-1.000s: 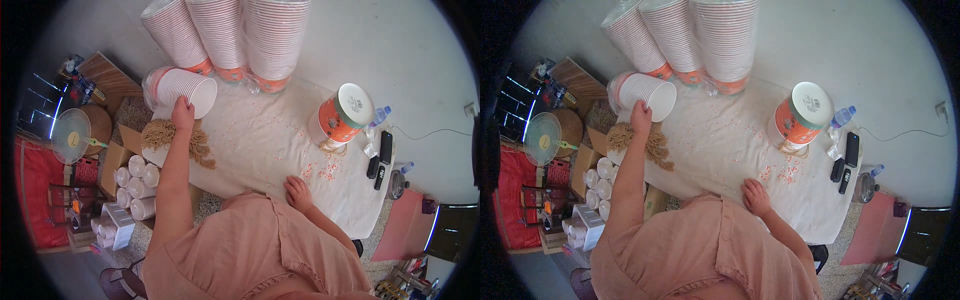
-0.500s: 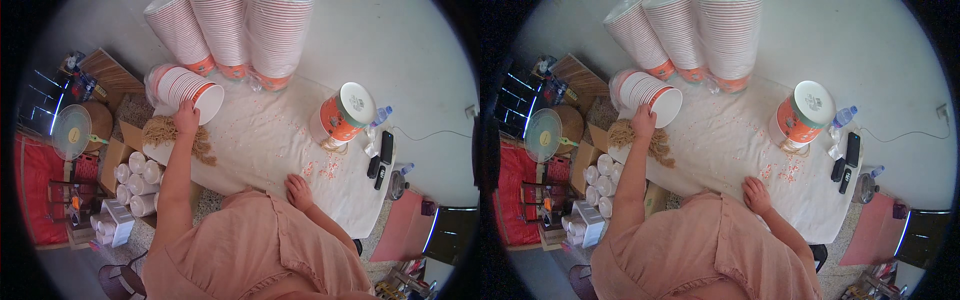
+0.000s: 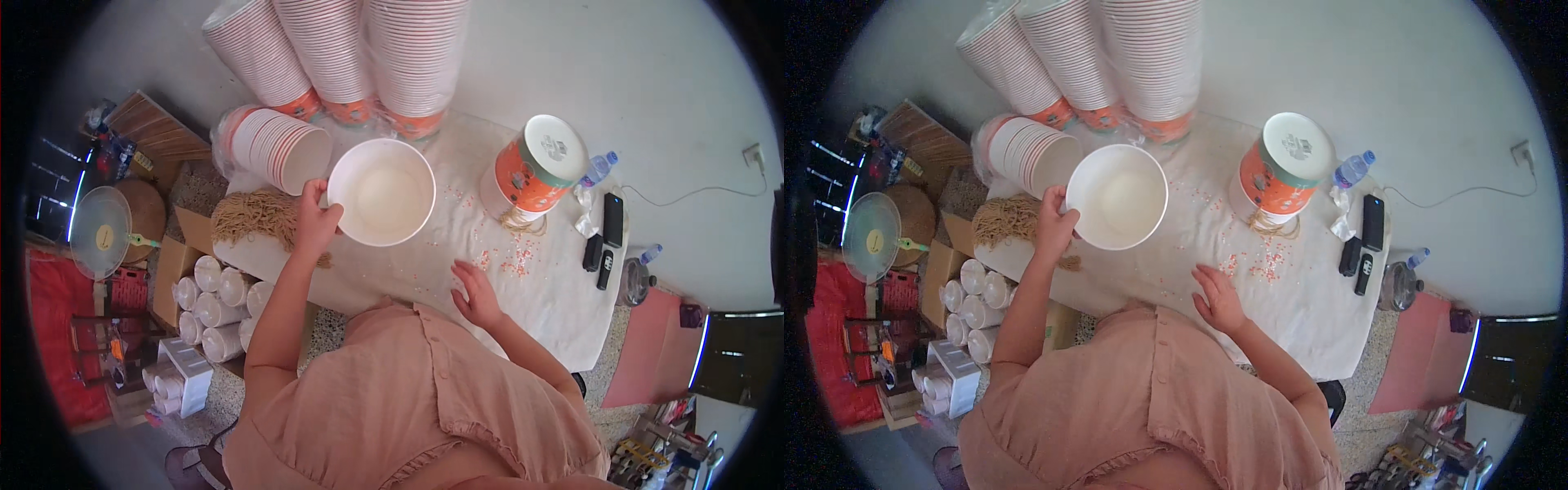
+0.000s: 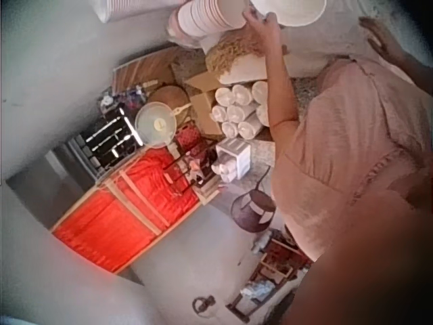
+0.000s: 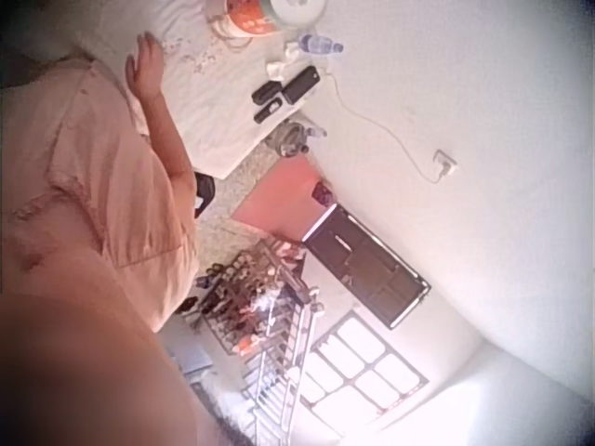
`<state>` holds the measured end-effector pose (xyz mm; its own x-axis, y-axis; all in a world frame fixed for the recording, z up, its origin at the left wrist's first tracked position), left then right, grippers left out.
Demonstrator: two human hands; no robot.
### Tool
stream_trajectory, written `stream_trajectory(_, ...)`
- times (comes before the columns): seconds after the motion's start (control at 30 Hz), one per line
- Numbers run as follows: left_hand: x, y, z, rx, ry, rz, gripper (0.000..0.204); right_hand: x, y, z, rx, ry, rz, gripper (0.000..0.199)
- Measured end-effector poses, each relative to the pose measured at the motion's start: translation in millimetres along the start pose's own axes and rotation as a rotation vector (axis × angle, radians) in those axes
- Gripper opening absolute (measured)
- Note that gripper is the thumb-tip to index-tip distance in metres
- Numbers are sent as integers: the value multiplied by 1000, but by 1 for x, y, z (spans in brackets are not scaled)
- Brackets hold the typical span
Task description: Threading string through pre-punched holes in paper cups to assemble or prepare them for packaging.
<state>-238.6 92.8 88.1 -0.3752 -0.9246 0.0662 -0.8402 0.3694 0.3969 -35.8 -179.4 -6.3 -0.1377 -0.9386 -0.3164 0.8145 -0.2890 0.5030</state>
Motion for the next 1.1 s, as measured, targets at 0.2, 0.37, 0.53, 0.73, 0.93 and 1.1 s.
stream_trajectory(0.2,32,-41,19,117,177,225,54,-51,44,81,97,308,-190,58)
stream_trajectory(0.37,49,-70,22,111,165,326,58,-66,29,90,276,315,71,39)
stream_trajectory(0.53,59,-85,41,140,170,335,56,-61,4,68,287,288,242,18)
stream_trajectory(0.73,65,-87,58,143,150,362,53,-53,-12,56,300,235,386,13)
stream_trajectory(0.93,66,-87,57,145,147,350,53,-58,1,63,156,272,305,11)
stream_trajectory(1.1,68,-86,62,149,164,341,53,-100,80,56,311,329,-28,33)
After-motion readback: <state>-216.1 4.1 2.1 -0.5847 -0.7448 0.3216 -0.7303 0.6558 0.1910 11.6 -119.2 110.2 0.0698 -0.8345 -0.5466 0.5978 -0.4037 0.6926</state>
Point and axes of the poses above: each hand's wrist, its own x-axis away from the middle knuckle, its own y-axis out of the back of the hand, z = x × y, the point moved 4 cm from there along -x, towards the middle knuckle, and after that the axes turned 13 degrees about -x, right-handed, at the moved point
